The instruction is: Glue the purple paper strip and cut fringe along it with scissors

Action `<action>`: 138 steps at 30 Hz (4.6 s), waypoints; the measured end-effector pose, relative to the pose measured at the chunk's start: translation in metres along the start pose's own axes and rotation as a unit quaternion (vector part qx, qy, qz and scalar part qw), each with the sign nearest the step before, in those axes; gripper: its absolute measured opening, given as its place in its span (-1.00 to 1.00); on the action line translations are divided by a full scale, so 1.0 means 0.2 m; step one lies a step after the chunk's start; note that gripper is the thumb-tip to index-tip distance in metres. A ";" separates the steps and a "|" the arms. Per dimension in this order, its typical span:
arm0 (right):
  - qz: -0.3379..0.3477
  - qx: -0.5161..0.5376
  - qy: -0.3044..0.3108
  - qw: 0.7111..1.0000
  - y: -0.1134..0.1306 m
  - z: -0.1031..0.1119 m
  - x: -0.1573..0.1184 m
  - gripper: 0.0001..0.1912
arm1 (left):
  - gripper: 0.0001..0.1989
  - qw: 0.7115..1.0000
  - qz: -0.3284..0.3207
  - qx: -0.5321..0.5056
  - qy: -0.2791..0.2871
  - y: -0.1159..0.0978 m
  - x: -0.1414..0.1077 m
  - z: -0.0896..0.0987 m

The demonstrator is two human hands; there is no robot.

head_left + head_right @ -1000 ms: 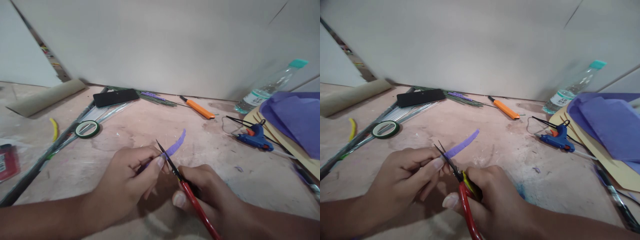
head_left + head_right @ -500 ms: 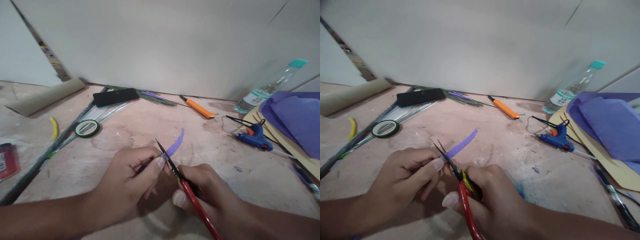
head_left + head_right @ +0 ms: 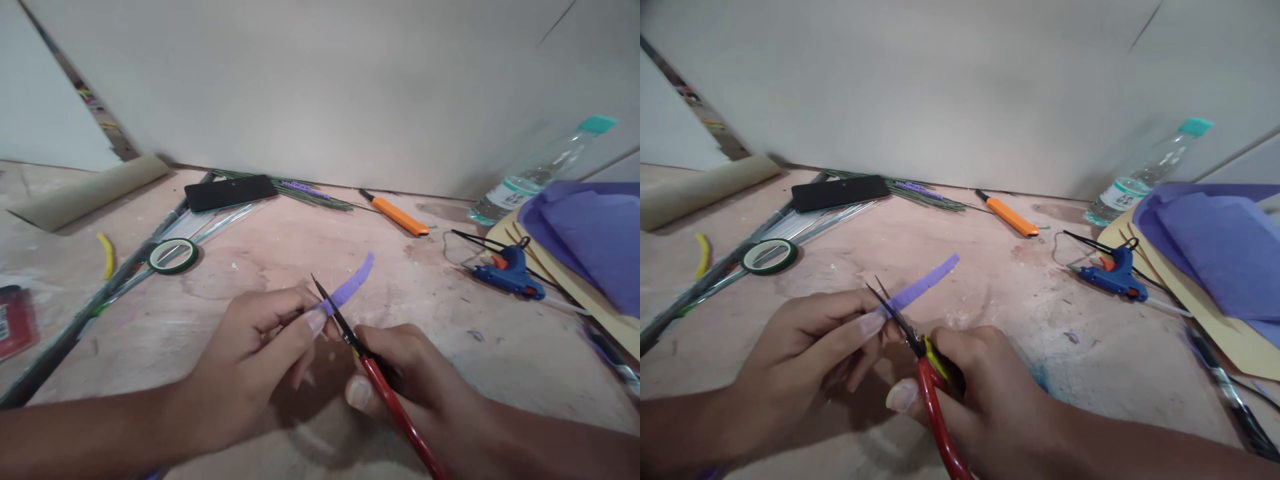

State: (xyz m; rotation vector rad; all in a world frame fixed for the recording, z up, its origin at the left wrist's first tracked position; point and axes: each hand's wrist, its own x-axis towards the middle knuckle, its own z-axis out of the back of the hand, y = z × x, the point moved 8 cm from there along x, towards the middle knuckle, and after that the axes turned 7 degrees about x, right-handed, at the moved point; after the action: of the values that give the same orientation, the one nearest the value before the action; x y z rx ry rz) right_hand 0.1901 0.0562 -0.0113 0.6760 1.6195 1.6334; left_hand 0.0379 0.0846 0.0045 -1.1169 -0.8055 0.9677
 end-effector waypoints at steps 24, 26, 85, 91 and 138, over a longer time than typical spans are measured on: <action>-0.021 -0.083 -0.023 0.996 -0.01 0.02 0.00 -0.46 | -0.54 0.996 -0.040 0.077 -0.016 -0.09 0.01 0.00; -0.017 -0.060 -0.011 0.998 0.00 0.01 0.01 -0.45 | -0.53 0.997 -0.038 0.070 -0.017 -0.08 0.01 0.00; -0.012 -0.090 -0.019 0.996 -0.02 0.01 0.00 -0.41 | -0.58 0.999 0.002 0.047 0.008 -0.04 0.01 -0.02; -0.008 -0.077 -0.012 0.997 -0.02 0.00 0.02 -0.35 | -0.55 0.999 0.003 0.030 0.009 -0.01 -0.01 -0.02; 0.008 -0.108 -0.020 0.994 0.01 0.02 0.01 -0.41 | -0.58 0.998 -0.037 0.038 -0.019 -0.07 0.01 0.02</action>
State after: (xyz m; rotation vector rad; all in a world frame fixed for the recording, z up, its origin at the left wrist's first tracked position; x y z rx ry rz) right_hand 0.1920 0.0599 -0.0083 0.6064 1.3863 1.7643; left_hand 0.0382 0.0859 0.0189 -0.9997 -0.8292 0.9518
